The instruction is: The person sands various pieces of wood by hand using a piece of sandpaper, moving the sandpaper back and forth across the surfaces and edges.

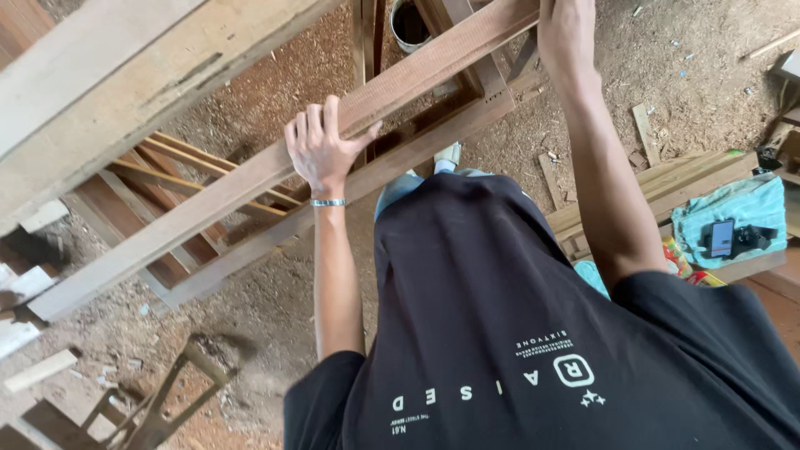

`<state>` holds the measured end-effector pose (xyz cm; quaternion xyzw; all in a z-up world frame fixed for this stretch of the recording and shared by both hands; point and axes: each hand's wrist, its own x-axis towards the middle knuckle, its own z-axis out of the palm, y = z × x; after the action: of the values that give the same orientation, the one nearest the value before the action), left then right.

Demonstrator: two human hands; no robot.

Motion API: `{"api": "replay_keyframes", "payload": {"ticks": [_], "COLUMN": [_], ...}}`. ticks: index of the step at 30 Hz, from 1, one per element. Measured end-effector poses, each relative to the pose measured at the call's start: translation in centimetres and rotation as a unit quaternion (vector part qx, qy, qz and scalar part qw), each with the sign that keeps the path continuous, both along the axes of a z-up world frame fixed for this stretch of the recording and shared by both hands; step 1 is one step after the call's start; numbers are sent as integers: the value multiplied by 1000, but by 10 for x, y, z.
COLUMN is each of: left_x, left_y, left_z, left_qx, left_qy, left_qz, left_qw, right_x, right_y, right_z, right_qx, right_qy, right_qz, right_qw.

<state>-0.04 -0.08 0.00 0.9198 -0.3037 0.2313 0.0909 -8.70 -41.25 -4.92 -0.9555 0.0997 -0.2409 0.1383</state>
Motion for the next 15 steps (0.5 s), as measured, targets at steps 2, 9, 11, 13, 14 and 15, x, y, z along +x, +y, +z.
{"api": "replay_keyframes", "payload": {"ticks": [2,9,11,13,14,15], "left_x": [3,0,2,0,-3,-4], "left_y": [-1,3,1,1,2,5], "left_z": [4,15,14,16,19,19], "left_qx": [-8,1,-4,-13,-20,-22], "left_qy": [8,67,72,89,100,115], "left_qz": [-7,-15,-15,-14,-15,-14], "left_qw": [1000,998,997,996,995,993], "right_x": [-13,22,-1,-13,-7,-3], "right_y": [24,1,15,27,25,29], "right_z": [25,12,5,13,24,32], "right_qx": [-3,132,133,123,110,103], "right_qy": [-101,158,133,95,66,42], "right_qz": [69,-116,-98,-76,-62,-47], "right_qw": [993,972,977,985,990,993]}}
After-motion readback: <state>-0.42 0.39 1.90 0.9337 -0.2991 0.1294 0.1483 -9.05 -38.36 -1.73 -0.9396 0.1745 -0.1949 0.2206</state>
